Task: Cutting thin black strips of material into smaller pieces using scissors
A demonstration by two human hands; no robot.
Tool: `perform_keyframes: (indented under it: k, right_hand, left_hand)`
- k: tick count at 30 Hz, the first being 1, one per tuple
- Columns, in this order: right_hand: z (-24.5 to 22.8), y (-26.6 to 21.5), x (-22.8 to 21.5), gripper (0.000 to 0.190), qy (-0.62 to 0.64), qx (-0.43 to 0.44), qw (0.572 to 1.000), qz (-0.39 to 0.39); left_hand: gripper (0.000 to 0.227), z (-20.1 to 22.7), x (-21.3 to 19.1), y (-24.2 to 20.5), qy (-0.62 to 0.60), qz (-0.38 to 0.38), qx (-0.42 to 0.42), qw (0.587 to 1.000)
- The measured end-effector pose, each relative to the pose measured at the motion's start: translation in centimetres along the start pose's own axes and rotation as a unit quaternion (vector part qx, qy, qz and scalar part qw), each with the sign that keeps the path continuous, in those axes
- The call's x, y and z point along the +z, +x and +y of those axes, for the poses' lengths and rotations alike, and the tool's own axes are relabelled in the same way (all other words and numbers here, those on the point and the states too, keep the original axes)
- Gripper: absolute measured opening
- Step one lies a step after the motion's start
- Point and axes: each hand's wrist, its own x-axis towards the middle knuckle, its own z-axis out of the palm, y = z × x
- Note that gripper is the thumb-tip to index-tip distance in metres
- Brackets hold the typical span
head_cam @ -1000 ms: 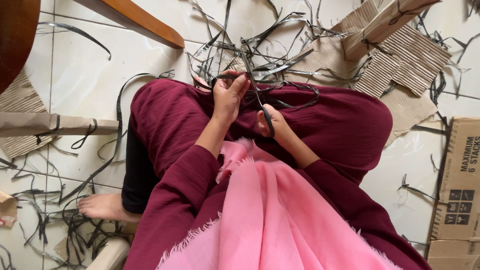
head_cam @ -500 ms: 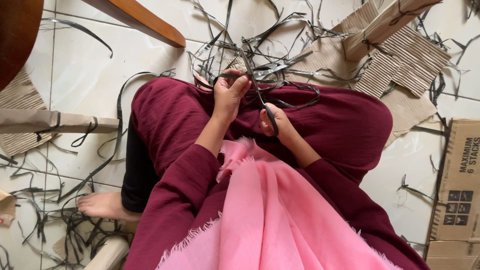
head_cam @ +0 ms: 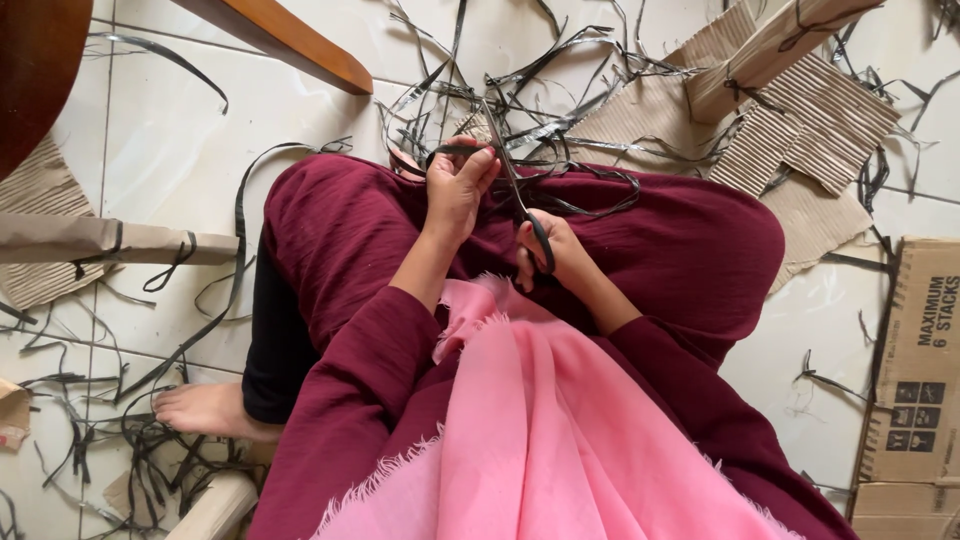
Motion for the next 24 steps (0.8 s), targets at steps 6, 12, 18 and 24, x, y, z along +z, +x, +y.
perform_keyframes:
  k: [6, 12, 18, 24]
  right_hand:
    - [-0.2, 0.4, -0.5, 0.055, -0.084, -0.004, 0.996, 0.004]
    - [1.4, 0.1, -0.6, 0.043, -0.031, -0.011, 0.999, -0.019]
    - [0.8, -0.1, -0.6, 0.048, -0.004, -0.015, 0.999, -0.042]
    - [2.5, -0.2, -1.1, 0.049, 0.055, 0.017, 0.997, -0.052]
  left_hand:
    - [0.028, 0.0, -0.5, 0.8, -0.023, 0.005, 0.004, 1.000]
    - [0.027, -0.2, -0.5, 0.6, -0.013, 0.011, 0.001, 1.000]
    - [0.053, 2.8, 1.8, -2.3, -0.025, -0.059, -0.074, 0.995]
    - [0.034, 0.5, 1.4, -1.0, -0.074, -0.093, -0.037, 0.992]
